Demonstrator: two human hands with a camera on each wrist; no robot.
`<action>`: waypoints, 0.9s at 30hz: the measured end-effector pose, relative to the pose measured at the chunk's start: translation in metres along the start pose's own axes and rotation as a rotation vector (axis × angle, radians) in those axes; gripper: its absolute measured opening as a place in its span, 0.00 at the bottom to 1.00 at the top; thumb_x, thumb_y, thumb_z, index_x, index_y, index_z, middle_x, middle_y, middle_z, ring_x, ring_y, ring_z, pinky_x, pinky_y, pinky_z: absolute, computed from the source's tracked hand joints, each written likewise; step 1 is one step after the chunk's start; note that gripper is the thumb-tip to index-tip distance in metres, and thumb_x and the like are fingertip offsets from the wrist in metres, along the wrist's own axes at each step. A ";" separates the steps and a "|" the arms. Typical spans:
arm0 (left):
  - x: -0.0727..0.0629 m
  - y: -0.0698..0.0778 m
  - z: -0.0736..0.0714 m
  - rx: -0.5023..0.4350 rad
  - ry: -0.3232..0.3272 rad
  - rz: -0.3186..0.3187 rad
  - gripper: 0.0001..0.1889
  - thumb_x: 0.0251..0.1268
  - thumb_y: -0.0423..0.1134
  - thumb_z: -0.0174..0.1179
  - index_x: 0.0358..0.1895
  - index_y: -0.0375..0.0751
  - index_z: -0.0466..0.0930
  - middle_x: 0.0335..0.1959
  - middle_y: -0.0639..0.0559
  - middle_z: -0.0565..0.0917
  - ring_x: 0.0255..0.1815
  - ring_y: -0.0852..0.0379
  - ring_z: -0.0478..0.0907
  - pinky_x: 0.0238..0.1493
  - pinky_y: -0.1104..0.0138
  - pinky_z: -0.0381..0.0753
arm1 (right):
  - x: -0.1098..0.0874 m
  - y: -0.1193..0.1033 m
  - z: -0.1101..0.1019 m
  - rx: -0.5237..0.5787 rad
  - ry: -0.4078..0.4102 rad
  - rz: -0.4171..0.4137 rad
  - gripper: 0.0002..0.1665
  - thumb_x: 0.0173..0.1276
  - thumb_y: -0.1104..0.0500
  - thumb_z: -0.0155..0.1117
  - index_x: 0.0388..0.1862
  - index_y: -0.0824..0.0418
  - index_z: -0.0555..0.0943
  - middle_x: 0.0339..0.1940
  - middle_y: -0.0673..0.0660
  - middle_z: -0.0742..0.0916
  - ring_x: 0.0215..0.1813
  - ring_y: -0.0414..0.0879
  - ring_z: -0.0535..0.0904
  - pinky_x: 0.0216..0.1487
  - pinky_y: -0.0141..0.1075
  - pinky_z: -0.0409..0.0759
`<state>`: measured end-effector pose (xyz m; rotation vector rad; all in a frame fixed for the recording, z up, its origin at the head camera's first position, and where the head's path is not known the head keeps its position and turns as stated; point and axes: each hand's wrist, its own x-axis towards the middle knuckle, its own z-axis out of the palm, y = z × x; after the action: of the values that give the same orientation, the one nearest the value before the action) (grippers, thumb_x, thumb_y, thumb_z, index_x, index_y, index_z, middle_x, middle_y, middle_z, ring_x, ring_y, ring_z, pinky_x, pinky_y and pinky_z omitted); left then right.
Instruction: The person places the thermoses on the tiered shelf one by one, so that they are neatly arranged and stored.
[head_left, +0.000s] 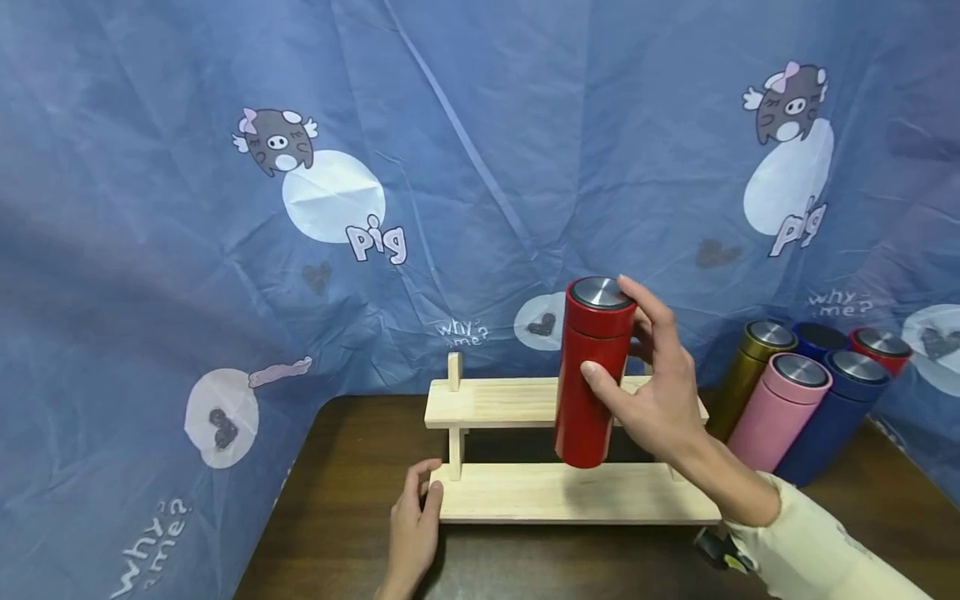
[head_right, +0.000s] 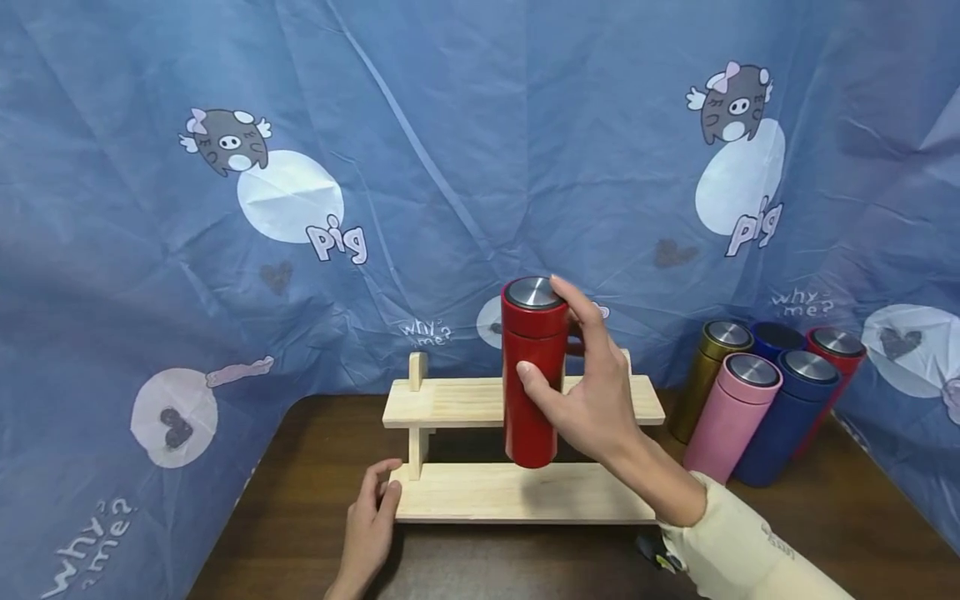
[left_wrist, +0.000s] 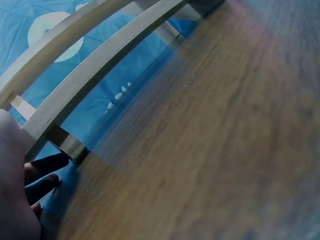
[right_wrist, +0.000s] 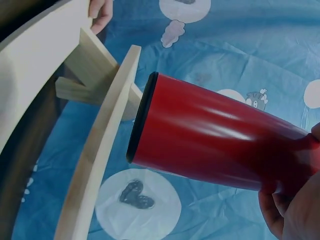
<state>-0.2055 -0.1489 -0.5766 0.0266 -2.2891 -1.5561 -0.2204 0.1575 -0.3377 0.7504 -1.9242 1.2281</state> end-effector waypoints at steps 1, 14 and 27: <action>0.000 0.001 -0.001 -0.003 0.000 -0.006 0.14 0.84 0.34 0.60 0.64 0.48 0.82 0.58 0.46 0.90 0.50 0.57 0.86 0.49 0.61 0.78 | 0.002 0.000 0.002 0.010 -0.003 -0.005 0.55 0.64 0.70 0.75 0.88 0.56 0.64 0.63 0.64 0.87 0.60 0.43 0.84 0.58 0.30 0.80; -0.001 0.001 -0.001 -0.005 -0.017 -0.030 0.14 0.84 0.35 0.59 0.65 0.49 0.82 0.48 0.49 0.91 0.44 0.59 0.83 0.45 0.63 0.75 | 0.033 -0.004 0.037 0.054 -0.022 -0.050 0.50 0.65 0.64 0.76 0.85 0.55 0.67 0.57 0.62 0.88 0.57 0.48 0.85 0.57 0.33 0.83; 0.001 0.001 -0.002 -0.002 -0.005 -0.015 0.14 0.84 0.34 0.59 0.65 0.48 0.82 0.47 0.50 0.90 0.42 0.60 0.81 0.45 0.63 0.75 | 0.056 0.002 0.069 0.098 0.001 -0.021 0.50 0.68 0.61 0.75 0.86 0.51 0.66 0.58 0.62 0.88 0.58 0.50 0.85 0.56 0.51 0.86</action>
<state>-0.2054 -0.1504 -0.5752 0.0396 -2.2965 -1.5685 -0.2718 0.0896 -0.3131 0.8177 -1.8616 1.3171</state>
